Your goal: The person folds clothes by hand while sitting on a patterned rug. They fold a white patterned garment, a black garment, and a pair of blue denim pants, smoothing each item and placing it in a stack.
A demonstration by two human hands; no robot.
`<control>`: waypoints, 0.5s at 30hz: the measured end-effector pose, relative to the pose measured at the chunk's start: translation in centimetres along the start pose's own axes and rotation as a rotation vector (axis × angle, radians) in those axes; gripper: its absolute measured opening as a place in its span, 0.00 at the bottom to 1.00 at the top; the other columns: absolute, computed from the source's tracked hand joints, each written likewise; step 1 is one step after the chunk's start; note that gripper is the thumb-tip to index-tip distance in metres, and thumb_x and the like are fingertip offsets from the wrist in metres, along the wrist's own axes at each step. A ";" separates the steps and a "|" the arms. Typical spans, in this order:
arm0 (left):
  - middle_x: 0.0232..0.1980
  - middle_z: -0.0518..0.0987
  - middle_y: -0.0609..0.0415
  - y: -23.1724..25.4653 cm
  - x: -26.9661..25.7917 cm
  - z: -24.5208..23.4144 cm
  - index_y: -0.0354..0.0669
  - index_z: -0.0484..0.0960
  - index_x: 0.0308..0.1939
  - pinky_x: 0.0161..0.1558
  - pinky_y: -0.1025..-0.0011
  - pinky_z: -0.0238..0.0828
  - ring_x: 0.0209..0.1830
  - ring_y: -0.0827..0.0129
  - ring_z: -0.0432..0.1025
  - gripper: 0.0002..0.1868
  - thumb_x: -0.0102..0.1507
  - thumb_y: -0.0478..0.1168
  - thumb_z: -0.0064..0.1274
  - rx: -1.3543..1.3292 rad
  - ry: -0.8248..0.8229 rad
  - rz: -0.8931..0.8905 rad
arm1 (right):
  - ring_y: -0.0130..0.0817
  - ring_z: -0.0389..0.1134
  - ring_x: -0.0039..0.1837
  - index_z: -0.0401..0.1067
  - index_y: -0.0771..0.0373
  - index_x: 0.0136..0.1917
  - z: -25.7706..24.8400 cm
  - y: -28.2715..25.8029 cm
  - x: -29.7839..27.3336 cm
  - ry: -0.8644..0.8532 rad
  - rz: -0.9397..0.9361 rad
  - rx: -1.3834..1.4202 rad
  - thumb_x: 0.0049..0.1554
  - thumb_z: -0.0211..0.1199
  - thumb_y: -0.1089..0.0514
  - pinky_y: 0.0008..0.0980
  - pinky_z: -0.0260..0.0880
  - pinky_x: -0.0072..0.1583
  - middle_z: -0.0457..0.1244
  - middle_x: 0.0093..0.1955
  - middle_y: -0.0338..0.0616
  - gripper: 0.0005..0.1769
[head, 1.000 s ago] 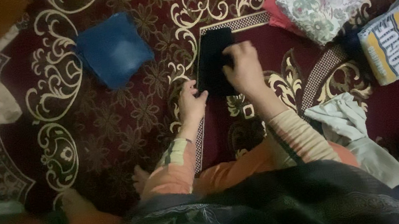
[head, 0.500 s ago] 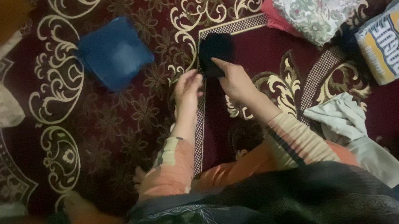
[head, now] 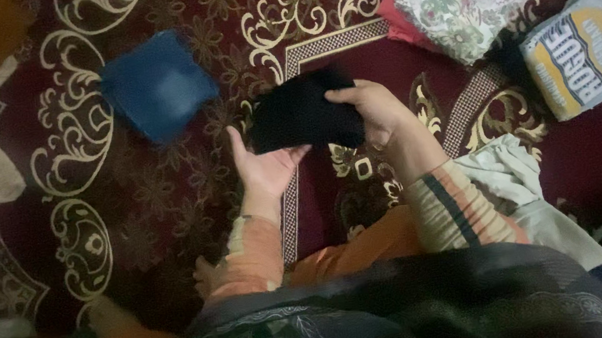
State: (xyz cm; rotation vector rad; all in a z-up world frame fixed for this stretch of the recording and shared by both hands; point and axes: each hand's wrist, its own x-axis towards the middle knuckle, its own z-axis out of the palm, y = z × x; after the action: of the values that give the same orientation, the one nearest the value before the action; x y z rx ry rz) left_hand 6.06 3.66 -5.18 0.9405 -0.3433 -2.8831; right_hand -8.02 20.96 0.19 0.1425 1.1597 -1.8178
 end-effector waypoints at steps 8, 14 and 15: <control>0.68 0.74 0.39 1.4 4.4 -0.1 0.36 0.68 0.69 0.60 0.48 0.72 0.65 0.48 0.72 0.30 0.67 0.43 0.58 0.327 -0.148 0.075 | 0.39 0.74 0.45 0.73 0.70 0.53 -3.0 -1.1 0.9 0.140 -0.010 0.023 0.58 0.63 0.62 0.37 0.77 0.48 0.71 0.47 0.48 0.11; 0.65 0.76 0.49 -0.7 9.2 6.4 0.41 0.70 0.68 0.59 0.51 0.67 0.62 0.57 0.71 0.30 0.61 0.32 0.60 0.525 -0.123 0.040 | 0.38 0.74 0.49 0.72 0.69 0.58 -7.8 -5.1 -1.1 0.151 -0.228 0.090 0.59 0.62 0.63 0.37 0.77 0.50 0.70 0.51 0.47 0.14; 0.64 0.76 0.50 -1.5 10.1 7.7 0.42 0.70 0.67 0.60 0.51 0.68 0.63 0.57 0.72 0.30 0.61 0.32 0.59 0.557 -0.130 0.028 | 0.38 0.74 0.49 0.72 0.69 0.58 -8.5 -5.6 -1.4 0.157 -0.240 0.095 0.59 0.62 0.63 0.37 0.77 0.50 0.70 0.51 0.47 0.14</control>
State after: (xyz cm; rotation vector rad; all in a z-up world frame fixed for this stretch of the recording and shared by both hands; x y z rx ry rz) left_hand -6.67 4.96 -5.31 0.7892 -1.2035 -2.8727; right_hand -14.53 28.94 -0.11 0.2113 1.2421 -2.1060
